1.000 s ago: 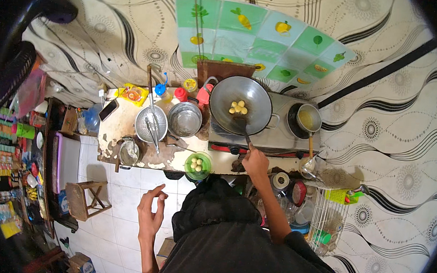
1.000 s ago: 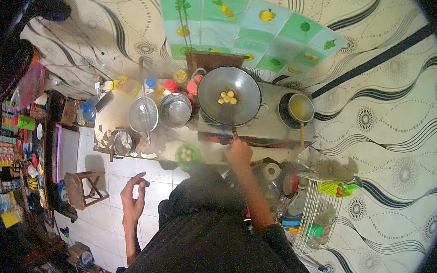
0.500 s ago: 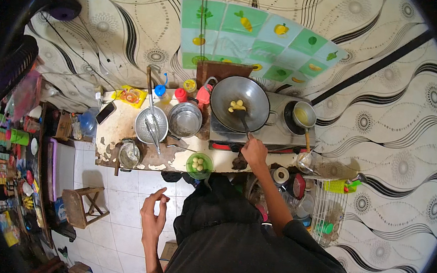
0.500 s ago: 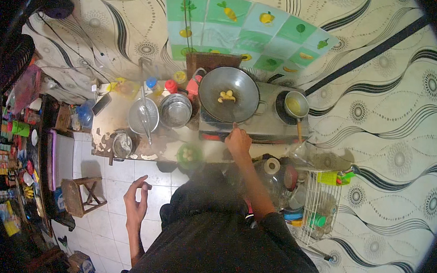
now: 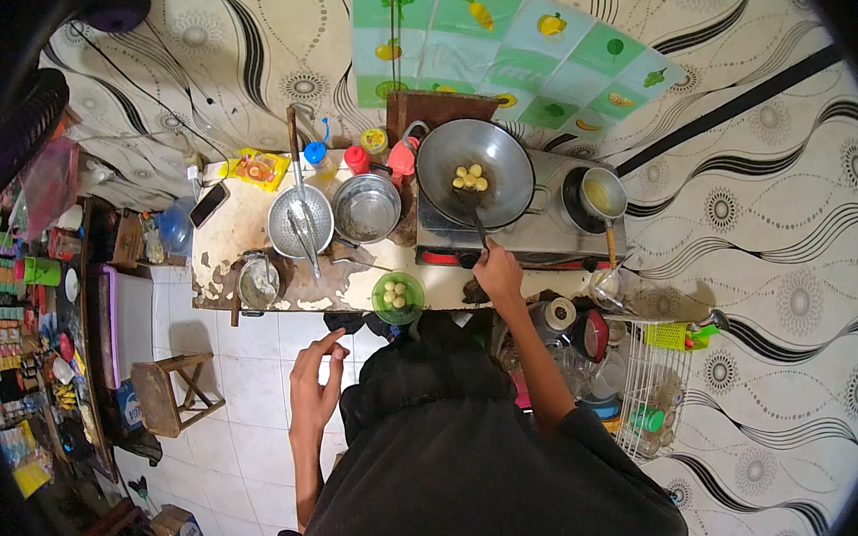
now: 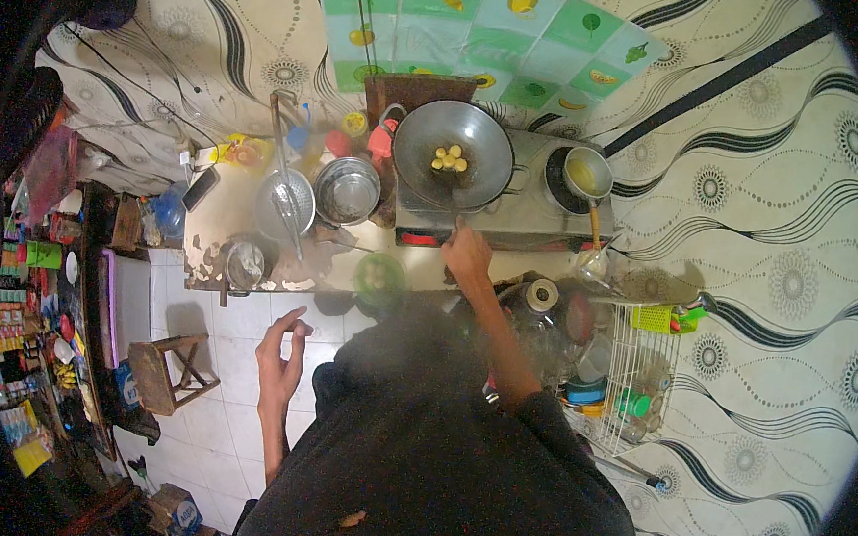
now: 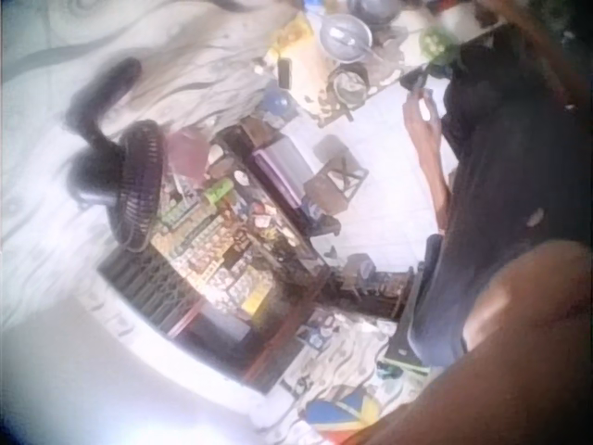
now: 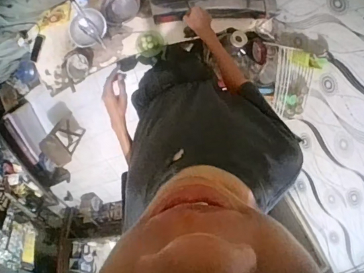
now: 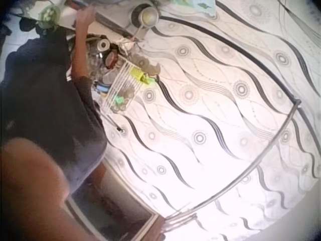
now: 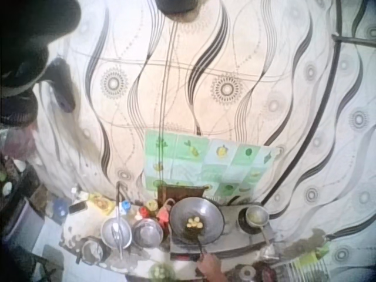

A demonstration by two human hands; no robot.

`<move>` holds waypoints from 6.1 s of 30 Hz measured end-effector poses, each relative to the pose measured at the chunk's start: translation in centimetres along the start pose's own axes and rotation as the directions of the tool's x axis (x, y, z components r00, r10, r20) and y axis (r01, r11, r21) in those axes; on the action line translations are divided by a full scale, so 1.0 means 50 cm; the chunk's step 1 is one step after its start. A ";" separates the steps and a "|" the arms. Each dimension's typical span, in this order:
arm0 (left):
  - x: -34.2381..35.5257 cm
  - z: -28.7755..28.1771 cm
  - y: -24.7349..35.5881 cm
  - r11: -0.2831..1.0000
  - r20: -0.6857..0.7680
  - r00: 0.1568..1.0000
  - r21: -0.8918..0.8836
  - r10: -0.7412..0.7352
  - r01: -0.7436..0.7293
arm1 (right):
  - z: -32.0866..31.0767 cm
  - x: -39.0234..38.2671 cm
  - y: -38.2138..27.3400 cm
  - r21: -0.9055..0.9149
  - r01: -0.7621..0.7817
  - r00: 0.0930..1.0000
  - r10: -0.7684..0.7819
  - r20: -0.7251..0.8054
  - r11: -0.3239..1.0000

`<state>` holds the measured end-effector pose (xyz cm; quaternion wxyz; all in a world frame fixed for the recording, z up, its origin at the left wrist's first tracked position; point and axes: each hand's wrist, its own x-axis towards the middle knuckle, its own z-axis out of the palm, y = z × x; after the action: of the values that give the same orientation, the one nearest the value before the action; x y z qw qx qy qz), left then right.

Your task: The person prepares snacks by seasoning them with a packet and then fries them in a pan of oil on a stove, using a spatula to move them.

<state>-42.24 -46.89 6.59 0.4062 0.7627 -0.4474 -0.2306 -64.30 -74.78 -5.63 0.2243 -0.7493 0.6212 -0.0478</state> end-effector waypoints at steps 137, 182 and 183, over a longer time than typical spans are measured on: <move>0.041 0.001 0.003 0.999 -0.075 0.997 -0.021 0.022 -0.024 | -0.008 0.182 0.142 0.122 0.207 0.966 -0.183 -0.182 0.971; 0.031 -0.004 0.002 0.999 -0.069 0.997 -0.012 0.045 -0.046 | -0.087 0.057 0.159 0.144 0.095 0.995 -0.088 -0.051 0.985; 0.031 -0.004 0.002 0.999 -0.066 0.997 -0.006 0.049 -0.049 | -0.092 0.051 0.157 0.101 0.102 0.992 -0.094 -0.078 0.990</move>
<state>-41.39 -48.20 6.82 0.4290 0.7571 -0.4516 -0.1972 -72.49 -79.49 -5.17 0.2378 -0.7639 0.5880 -0.1189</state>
